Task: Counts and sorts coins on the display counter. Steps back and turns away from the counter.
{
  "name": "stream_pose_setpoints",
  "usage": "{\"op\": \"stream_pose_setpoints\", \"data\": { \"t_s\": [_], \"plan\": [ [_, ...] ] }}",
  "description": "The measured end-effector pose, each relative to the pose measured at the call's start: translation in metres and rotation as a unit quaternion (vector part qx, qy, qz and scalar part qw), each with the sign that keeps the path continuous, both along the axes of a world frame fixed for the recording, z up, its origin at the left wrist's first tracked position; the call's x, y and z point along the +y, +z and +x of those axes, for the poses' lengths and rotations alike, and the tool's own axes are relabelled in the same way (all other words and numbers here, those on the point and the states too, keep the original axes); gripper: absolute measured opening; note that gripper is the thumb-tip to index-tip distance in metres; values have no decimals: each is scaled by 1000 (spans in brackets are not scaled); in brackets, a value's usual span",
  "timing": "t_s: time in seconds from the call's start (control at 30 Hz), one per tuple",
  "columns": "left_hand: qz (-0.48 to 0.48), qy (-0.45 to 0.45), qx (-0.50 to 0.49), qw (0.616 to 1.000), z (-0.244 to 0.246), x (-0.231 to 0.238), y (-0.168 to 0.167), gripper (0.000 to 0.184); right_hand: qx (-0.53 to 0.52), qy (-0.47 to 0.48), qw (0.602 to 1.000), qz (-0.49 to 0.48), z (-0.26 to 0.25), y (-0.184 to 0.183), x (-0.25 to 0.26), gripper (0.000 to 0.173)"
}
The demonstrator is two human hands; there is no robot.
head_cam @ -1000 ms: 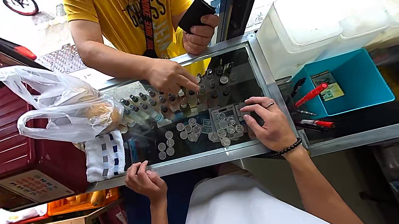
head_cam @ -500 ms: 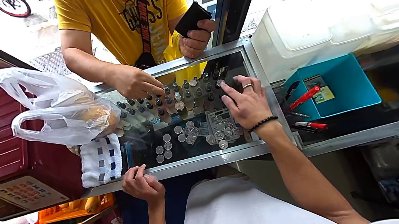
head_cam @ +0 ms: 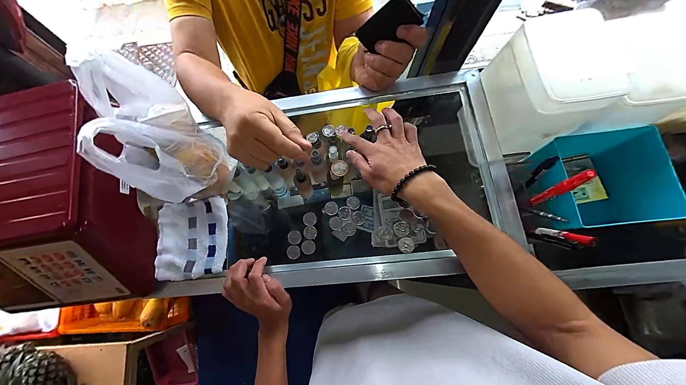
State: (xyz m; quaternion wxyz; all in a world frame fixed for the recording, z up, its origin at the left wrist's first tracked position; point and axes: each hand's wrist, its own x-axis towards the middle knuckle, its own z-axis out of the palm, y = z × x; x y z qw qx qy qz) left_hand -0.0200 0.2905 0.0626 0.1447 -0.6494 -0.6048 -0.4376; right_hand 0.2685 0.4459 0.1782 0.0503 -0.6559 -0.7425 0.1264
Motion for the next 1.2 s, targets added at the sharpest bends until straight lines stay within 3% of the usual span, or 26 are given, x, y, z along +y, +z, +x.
{"op": "stream_pose_setpoints", "data": {
  "t_s": [0.13,0.27,0.4,0.47,0.57,0.87,1.03,1.2],
  "plan": [
    [-11,4,2,1000,1,-1,3,47,37,33,998,49,6,5,-15,46],
    [-125,-2,-23,992,11,-15,34,38,77,76,990,85,19,21,-66,42],
    [-178,-90,-7,980,36,-30,66,35,74,143,985,65,4,7,-127,53],
    [-216,-145,38,965,47,-29,75,45,54,161,983,69,-4,-2,-139,62],
    [-273,-203,121,933,58,-21,82,59,13,146,987,64,-18,-10,-144,70],
    [-338,-265,206,879,44,5,80,63,-7,109,994,10,-67,-24,-134,67],
    [-328,-273,201,882,28,12,78,63,16,121,992,19,-86,-25,-128,68],
    [-343,-244,211,882,10,26,82,67,52,197,979,25,-97,-26,-92,69]
  ]
}}
